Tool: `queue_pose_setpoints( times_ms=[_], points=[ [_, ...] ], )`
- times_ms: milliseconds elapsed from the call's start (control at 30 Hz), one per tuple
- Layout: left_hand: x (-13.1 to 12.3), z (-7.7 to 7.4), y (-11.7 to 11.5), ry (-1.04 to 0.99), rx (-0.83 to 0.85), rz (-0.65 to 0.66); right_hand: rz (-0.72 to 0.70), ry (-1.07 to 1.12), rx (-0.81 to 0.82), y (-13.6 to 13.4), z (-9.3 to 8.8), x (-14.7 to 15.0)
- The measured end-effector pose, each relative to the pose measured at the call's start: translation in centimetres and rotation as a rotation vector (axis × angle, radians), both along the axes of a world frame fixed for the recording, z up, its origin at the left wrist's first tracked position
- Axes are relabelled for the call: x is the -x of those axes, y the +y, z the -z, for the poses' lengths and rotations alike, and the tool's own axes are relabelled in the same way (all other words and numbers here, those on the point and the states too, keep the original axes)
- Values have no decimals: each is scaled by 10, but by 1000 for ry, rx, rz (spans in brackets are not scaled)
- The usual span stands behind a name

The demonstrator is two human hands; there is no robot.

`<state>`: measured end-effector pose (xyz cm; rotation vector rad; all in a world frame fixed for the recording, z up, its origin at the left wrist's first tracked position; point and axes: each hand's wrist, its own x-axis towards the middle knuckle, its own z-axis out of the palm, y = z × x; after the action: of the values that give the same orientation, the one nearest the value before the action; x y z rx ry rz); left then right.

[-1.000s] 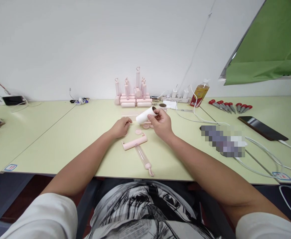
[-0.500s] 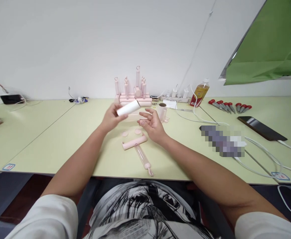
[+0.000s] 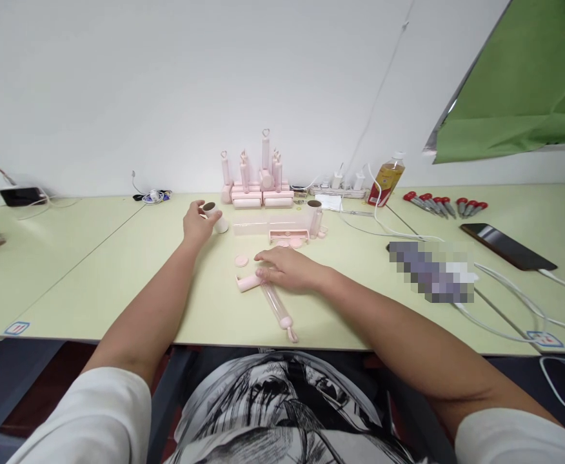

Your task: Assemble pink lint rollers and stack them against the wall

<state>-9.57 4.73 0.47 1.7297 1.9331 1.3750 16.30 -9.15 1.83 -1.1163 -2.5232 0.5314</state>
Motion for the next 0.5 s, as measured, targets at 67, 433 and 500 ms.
queue_pose_setpoints(
  times_ms=[67,433,500],
  points=[
    [-4,3,1,56,30,44,-27,-38,-9,-1,-1,1],
    [-19,-33,-50,260,101,346,-90,34,8,0,3,5],
    [-34,-34,-67,374,221,635,-41,63,-27,2,3,4]
  ],
)
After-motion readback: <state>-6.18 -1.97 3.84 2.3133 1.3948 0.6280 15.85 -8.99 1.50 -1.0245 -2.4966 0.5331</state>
